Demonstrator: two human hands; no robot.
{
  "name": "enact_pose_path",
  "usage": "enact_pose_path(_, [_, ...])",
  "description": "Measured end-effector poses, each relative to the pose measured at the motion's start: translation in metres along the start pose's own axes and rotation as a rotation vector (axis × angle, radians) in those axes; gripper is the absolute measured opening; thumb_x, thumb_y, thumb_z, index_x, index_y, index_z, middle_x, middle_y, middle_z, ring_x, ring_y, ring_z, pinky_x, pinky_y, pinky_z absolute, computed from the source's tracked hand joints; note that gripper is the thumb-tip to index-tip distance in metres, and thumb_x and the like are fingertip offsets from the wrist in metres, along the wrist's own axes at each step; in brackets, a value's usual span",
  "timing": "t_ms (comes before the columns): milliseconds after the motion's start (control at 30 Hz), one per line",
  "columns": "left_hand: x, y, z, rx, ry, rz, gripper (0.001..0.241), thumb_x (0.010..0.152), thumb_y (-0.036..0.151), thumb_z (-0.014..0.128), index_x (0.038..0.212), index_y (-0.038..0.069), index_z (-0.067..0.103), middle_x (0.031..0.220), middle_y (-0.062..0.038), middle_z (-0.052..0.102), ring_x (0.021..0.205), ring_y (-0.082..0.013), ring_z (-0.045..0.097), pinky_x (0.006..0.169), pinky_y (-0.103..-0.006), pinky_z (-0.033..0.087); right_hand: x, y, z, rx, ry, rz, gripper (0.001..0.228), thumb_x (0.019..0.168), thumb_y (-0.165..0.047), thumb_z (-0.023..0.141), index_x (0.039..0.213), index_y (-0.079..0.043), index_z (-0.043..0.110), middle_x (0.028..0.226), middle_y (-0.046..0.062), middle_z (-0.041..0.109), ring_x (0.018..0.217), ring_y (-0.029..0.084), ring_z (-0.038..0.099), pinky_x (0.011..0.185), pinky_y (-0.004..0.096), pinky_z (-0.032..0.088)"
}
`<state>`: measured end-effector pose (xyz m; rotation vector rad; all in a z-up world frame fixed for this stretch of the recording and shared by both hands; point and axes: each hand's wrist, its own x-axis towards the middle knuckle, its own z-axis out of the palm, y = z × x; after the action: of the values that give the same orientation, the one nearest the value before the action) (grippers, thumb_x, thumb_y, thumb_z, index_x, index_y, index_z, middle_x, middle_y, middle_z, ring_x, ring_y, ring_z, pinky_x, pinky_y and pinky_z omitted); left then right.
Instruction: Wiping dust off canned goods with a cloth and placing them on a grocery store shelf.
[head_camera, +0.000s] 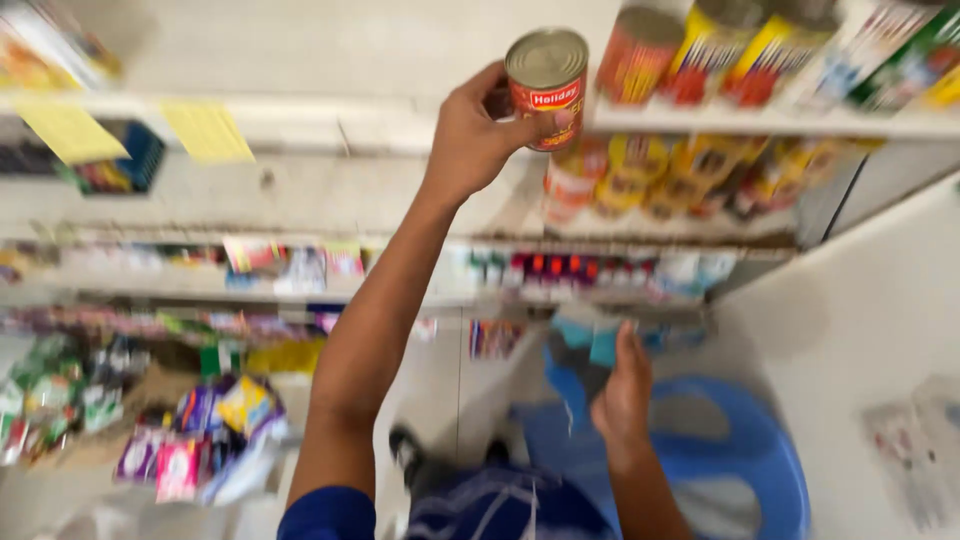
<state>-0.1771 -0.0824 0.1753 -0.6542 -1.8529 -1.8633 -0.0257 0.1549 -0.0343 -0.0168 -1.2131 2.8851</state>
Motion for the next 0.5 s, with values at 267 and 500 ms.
enact_pose_path(267, [0.078, -0.036, -0.011, 0.249, -0.022, -0.16, 0.057, 0.069, 0.019, 0.088, 0.118, -0.003, 0.068, 0.103, -0.012, 0.077, 0.088, -0.0183, 0.074, 0.076, -0.0277, 0.061, 0.015, 0.018, -0.045, -0.173, 0.306, 0.017, 0.04, 0.108, -0.035, 0.054, 0.113, 0.004, 0.063, 0.109, 0.013, 0.065, 0.098, 0.022, 0.06, 0.089, 0.042, 0.047])
enact_pose_path(500, [0.084, -0.05, -0.006, 0.32, -0.16, -0.285, 0.061, 0.065, 0.022, 0.088, 0.117, -0.001, 0.068, 0.099, -0.012, 0.076, 0.087, -0.0186, 0.072, 0.072, -0.0284, 0.06, 0.011, 0.015, -0.037, -0.17, 0.331, 0.035, 0.041, 0.109, -0.03, 0.05, 0.123, 0.008, 0.061, 0.115, 0.018, 0.067, 0.1, 0.024, 0.062, 0.089, 0.041, 0.048])
